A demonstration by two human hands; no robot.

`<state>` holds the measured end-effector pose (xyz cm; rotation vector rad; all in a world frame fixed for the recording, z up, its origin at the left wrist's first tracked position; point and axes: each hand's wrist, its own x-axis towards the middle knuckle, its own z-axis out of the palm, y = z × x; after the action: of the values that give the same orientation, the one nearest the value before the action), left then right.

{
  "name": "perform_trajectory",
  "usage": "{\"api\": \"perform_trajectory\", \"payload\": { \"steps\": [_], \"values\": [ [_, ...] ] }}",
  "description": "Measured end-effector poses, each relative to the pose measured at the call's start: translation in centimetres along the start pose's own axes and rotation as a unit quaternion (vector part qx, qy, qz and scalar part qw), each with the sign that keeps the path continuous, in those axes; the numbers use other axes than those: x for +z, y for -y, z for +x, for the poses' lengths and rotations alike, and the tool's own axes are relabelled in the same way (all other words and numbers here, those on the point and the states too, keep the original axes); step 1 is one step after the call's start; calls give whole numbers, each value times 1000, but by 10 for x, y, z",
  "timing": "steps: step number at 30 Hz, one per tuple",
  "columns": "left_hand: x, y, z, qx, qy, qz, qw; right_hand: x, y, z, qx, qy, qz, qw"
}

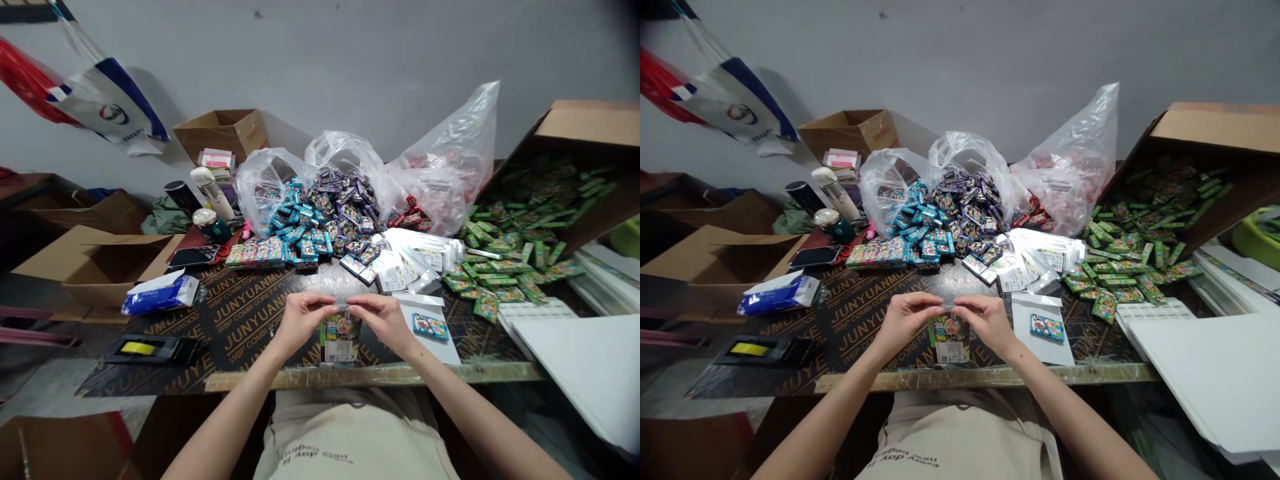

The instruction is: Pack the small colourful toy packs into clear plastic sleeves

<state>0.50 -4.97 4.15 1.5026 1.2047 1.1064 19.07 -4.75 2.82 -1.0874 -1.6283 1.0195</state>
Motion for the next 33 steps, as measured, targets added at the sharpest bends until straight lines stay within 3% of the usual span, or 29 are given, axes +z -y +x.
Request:
{"api": "perform_trajectory", "payload": {
  "steps": [3, 6, 11, 13, 15, 17, 20, 22, 24, 26, 29, 31, 33],
  "values": [
    [-3, -2, 3, 0, 23, 4, 1000, -2, 7, 6, 8, 45, -1, 999],
    [-6, -3, -1, 73, 25, 60, 995, -4, 10, 9, -10, 75, -19, 997],
    [-10, 9, -11, 226, 28, 164, 960, -5, -5, -2, -136, 41, -95, 985],
    [-10, 14, -12, 236, 36, 164, 957, -6, -12, -8, -193, 33, -109, 974],
    [-10, 16, -10, 219, 34, 140, 965, -6, -19, -13, -203, 36, -111, 972],
    [-12, 20, -5, 181, 0, 99, 979, -2, -28, -18, -150, 30, -91, 984],
    [-23, 35, 2, 106, -140, 29, 984, 15, -48, -25, -20, 39, -36, 998],
    [-36, 54, 6, 56, -238, 50, 968, 30, -66, -24, 64, 48, 16, 997],
    [-54, 75, 9, 16, -274, 122, 954, 41, -81, -15, 138, 37, 67, 988],
    [-75, 94, 16, -5, -262, 188, 947, 44, -93, 1, 202, 61, 91, 973],
    [-110, 109, 40, 5, -248, 246, 937, 37, -105, 24, 245, 193, 37, 950],
    [-133, 111, 66, 16, -171, 373, 912, 33, -114, 31, 196, 215, -51, 955],
    [-155, 111, 96, 15, -37, 523, 851, 32, -122, 31, 116, 166, -137, 970]
  ]
}}
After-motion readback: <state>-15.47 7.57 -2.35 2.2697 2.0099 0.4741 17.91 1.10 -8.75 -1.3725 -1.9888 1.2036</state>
